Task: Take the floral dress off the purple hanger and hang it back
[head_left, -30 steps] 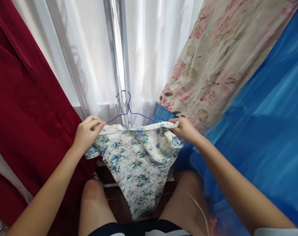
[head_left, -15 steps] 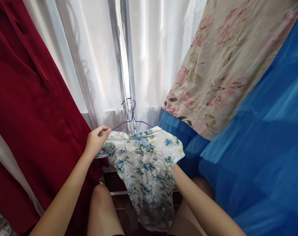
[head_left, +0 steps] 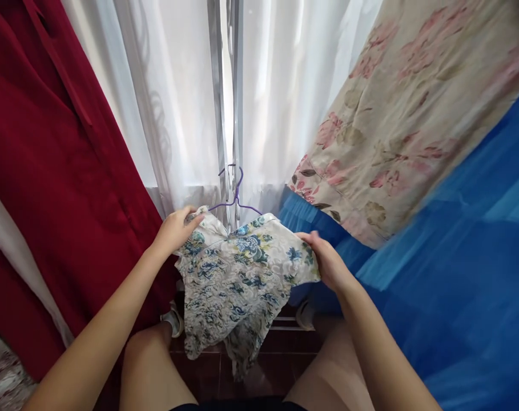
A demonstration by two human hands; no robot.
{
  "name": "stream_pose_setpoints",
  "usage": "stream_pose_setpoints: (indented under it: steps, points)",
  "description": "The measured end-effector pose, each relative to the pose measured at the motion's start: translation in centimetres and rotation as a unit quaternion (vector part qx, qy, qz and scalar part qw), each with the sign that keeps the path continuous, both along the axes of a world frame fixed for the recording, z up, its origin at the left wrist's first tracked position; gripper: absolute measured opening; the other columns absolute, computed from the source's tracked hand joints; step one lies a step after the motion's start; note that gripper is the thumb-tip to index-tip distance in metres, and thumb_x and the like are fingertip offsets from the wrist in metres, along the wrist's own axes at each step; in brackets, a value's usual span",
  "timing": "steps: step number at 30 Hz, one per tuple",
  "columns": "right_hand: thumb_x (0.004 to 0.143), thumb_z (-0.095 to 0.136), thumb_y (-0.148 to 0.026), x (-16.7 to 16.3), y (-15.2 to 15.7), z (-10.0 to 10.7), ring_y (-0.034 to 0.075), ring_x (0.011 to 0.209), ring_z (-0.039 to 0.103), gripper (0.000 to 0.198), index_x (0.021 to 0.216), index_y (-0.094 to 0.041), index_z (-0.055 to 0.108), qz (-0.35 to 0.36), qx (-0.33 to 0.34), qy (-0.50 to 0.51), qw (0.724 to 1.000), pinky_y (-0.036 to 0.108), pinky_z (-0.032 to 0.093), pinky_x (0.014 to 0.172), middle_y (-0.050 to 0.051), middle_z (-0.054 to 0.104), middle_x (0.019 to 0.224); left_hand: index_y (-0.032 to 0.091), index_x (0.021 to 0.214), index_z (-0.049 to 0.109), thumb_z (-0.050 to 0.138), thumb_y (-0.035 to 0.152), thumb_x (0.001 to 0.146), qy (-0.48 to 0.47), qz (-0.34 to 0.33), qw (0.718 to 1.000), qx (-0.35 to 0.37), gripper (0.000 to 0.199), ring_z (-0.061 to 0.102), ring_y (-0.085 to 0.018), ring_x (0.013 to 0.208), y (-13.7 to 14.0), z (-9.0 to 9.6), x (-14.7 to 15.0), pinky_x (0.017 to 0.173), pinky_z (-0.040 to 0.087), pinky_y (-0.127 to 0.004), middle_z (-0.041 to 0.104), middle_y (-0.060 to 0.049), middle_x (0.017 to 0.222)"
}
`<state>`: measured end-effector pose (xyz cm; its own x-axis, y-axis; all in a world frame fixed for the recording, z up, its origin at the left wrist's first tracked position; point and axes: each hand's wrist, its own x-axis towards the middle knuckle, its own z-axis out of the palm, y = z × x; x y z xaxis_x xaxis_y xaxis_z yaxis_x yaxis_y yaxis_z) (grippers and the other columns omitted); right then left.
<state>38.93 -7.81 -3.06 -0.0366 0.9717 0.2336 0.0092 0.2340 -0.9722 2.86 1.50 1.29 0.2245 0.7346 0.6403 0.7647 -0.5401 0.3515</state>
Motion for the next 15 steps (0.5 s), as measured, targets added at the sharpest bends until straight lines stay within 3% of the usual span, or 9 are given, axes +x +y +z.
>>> stream_pose_setpoints:
  steps: [2, 4, 8, 11, 13, 15]
  points:
    - [0.08, 0.066, -0.064, -0.5, -0.7, 1.5, 0.023, 0.07, 0.066, 0.05, 0.1, -0.019, 0.074, 0.047, -0.016, -0.008, 0.999, 0.029, 0.048, 0.06, 0.006, 0.074, 0.082, 0.018, 0.09, 0.065, 0.047, 0.052, 0.094, 0.014, 0.011, 1.0, -0.007, 0.039, 0.057, -0.018, 0.073, -0.2, -0.2, -0.4, 0.063, 0.038, -0.023, 0.064, -0.001, 0.077]
    - [0.079, 0.072, -0.055, -1.0, -1.0, 3.1, 0.02, 0.064, 0.063, 0.041, 0.098, -0.019, 0.075, 0.077, -0.02, 0.0, 0.997, 0.027, 0.046, 0.057, 0.004, 0.073, 0.078, 0.019, 0.083, 0.064, 0.046, 0.052, 0.094, 0.018, 0.021, 1.0, 0.009, 0.04, 0.053, -0.016, 0.067, -0.7, 0.4, -0.4, 0.059, 0.034, -0.023, 0.059, 0.001, 0.069]
    - [0.076, 0.077, -0.049, 0.1, -0.9, 5.4, 0.017, 0.055, 0.059, 0.034, 0.089, -0.018, 0.076, 0.03, -0.017, 0.065, 0.997, 0.025, 0.044, 0.051, 0.004, 0.071, 0.069, 0.021, 0.093, 0.067, 0.05, 0.047, 0.094, 0.015, 0.012, 0.998, 0.068, 0.031, 0.06, -0.019, 0.081, -1.7, 3.5, 1.3, 0.068, 0.039, -0.025, 0.069, -0.001, 0.088]
    - [0.074, 0.078, -0.048, 1.7, -2.2, 5.4, 0.02, 0.055, 0.061, 0.032, 0.088, -0.018, 0.077, -0.018, -0.04, 0.087, 0.995, 0.029, 0.047, 0.052, 0.006, 0.072, 0.07, 0.021, 0.099, 0.066, 0.052, 0.044, 0.094, 0.014, -0.025, 0.994, 0.101, 0.027, 0.062, -0.022, 0.093, -1.5, 5.2, 3.2, 0.079, 0.042, -0.028, 0.07, -0.005, 0.102]
    - [0.075, 0.077, -0.048, 2.0, -4.5, 4.7, 0.023, 0.061, 0.065, 0.034, 0.095, -0.021, 0.077, -0.026, -0.044, 0.075, 0.996, 0.032, 0.051, 0.057, 0.008, 0.074, 0.078, 0.02, 0.094, 0.064, 0.051, 0.043, 0.095, 0.027, -0.044, 0.992, 0.115, 0.027, 0.062, -0.022, 0.092, -1.1, 4.8, 4.2, 0.081, 0.043, -0.03, 0.068, -0.006, 0.097]
    - [0.076, 0.075, -0.051, 1.2, -7.7, 4.3, 0.026, 0.072, 0.068, 0.037, 0.103, -0.024, 0.076, 0.033, -0.035, 0.031, 0.998, 0.033, 0.053, 0.064, 0.008, 0.075, 0.088, 0.019, 0.086, 0.061, 0.047, 0.042, 0.097, 0.038, -0.06, 0.99, 0.124, 0.029, 0.061, -0.022, 0.088, -0.8, 3.0, 4.9, 0.082, 0.044, -0.032, 0.065, -0.007, 0.088]
